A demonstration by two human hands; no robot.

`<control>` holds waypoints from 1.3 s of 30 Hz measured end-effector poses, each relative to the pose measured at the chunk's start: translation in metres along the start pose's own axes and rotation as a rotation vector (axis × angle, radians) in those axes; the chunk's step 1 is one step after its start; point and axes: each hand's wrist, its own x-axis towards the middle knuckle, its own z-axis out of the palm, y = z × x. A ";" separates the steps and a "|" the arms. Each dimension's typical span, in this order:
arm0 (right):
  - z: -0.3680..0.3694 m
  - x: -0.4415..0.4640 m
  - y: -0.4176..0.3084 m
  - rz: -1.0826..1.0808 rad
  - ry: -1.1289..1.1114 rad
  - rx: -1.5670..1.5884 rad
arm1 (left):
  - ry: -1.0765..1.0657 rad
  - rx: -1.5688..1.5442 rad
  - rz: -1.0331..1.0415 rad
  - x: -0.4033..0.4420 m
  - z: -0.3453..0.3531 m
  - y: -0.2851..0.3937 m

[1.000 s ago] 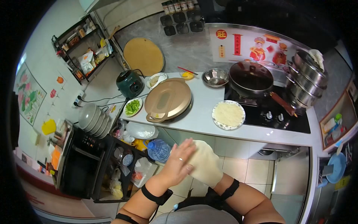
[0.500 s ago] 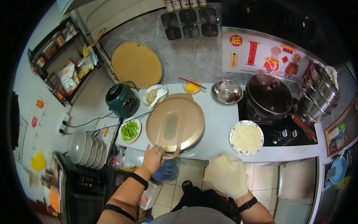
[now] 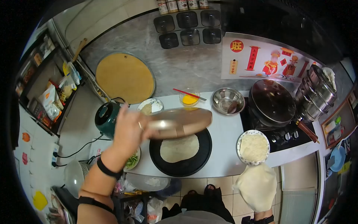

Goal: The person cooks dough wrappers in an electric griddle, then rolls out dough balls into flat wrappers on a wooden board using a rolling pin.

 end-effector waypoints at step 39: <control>0.039 0.032 -0.029 0.341 0.087 -0.019 | -0.397 -0.305 -0.265 -0.026 0.290 -0.024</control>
